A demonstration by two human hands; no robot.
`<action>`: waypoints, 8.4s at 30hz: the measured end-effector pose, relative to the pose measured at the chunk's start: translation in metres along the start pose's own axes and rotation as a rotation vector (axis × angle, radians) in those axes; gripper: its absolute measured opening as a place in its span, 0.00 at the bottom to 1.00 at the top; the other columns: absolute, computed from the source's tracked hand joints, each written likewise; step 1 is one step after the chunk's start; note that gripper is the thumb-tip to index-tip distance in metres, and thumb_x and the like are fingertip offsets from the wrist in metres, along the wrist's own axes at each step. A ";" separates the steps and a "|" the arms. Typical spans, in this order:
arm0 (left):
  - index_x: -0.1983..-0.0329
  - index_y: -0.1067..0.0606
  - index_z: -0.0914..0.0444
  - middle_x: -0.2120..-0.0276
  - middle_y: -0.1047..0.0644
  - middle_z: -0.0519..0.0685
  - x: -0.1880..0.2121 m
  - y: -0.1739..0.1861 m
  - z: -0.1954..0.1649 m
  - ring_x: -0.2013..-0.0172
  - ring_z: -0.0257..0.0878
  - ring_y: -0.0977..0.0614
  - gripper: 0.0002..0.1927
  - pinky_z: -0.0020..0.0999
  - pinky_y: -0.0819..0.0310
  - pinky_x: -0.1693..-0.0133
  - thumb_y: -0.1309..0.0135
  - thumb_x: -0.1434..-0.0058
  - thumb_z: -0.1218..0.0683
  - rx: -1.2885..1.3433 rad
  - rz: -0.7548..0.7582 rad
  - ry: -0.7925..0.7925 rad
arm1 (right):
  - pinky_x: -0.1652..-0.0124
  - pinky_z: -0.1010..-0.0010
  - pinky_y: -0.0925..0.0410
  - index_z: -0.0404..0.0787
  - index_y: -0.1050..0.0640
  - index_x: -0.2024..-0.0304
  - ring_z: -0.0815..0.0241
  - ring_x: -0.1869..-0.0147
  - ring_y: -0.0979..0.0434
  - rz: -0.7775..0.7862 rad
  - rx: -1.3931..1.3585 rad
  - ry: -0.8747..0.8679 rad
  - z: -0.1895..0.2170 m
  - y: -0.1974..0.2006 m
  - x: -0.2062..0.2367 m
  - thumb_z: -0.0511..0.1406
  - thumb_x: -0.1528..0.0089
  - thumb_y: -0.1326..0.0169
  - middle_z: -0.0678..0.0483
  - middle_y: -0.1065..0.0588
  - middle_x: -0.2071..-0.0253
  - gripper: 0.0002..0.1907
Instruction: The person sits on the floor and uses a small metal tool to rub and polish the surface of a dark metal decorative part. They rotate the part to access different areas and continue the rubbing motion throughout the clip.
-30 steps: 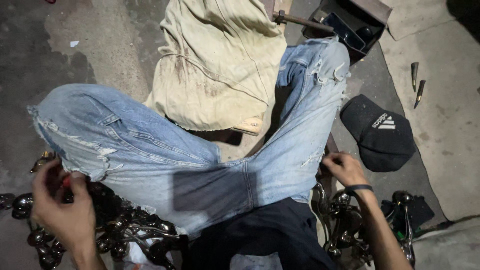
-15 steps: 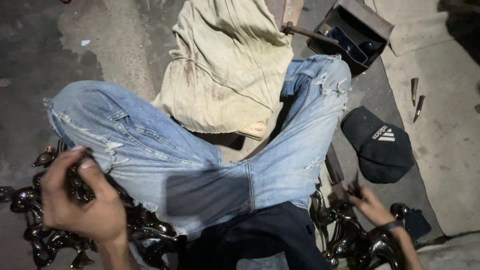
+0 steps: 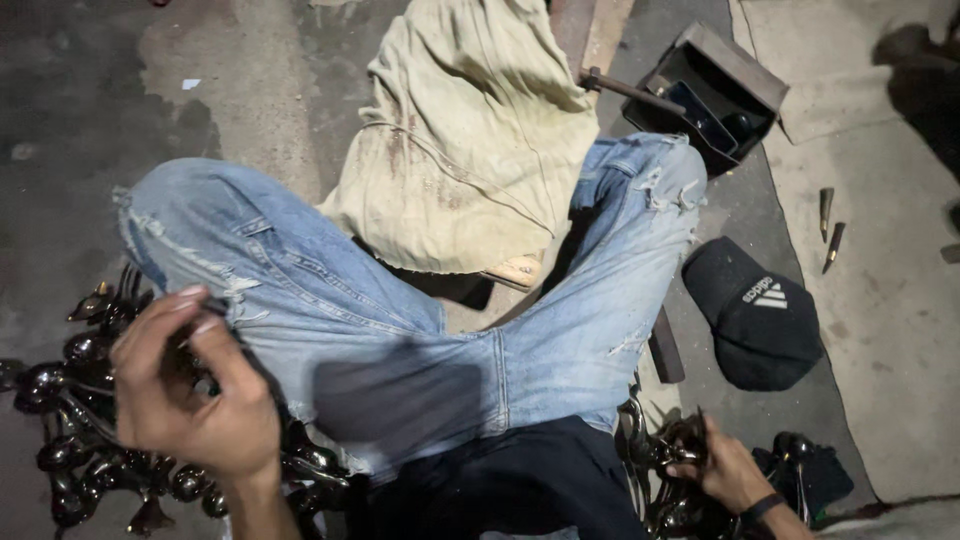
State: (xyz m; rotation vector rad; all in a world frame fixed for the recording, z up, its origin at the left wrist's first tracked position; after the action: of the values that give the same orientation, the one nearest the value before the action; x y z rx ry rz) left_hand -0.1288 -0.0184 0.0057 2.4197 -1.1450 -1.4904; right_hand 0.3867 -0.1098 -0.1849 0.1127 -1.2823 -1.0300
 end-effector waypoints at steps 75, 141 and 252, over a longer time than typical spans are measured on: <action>0.38 0.40 0.64 0.38 0.32 0.57 0.058 -0.133 -0.007 0.44 0.45 0.24 0.22 0.36 0.16 0.57 0.51 0.33 0.60 0.971 0.304 0.806 | 0.75 0.82 0.47 0.36 0.21 0.54 0.76 0.73 0.41 -0.356 -0.543 0.598 0.278 0.073 -0.032 0.38 0.32 0.46 0.64 0.33 0.74 0.12; 0.31 0.44 0.68 0.38 0.30 0.61 0.028 -0.147 -0.020 0.36 0.57 0.30 0.46 0.53 0.44 0.35 0.35 0.52 0.60 0.310 0.300 0.449 | 0.79 0.69 0.34 0.42 0.26 0.73 0.66 0.81 0.32 -0.301 1.577 1.037 0.448 0.089 -0.030 0.35 0.32 0.52 0.54 0.31 0.80 0.13; 0.31 0.42 0.74 0.35 0.36 0.71 0.026 -0.140 -0.003 0.32 0.65 0.35 0.46 0.54 0.45 0.30 0.34 0.46 0.49 0.411 0.300 0.297 | 0.72 0.63 0.26 0.43 0.18 0.68 0.52 0.68 0.19 -0.203 1.470 0.820 0.542 0.059 -0.058 0.37 0.43 0.38 0.48 0.21 0.71 0.05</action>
State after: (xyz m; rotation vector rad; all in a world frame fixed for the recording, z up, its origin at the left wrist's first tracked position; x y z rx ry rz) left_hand -0.0433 0.0651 -0.0712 2.4412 -1.7768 -0.8399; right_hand -0.0211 0.2108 -0.0064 1.6165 -0.9924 0.0584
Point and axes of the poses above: each hand's wrist, its own x-axis away from the middle knuckle, its own y-axis out of the back of the hand, z = x × y, the point moved 6 cm from there along -x, towards the middle knuckle
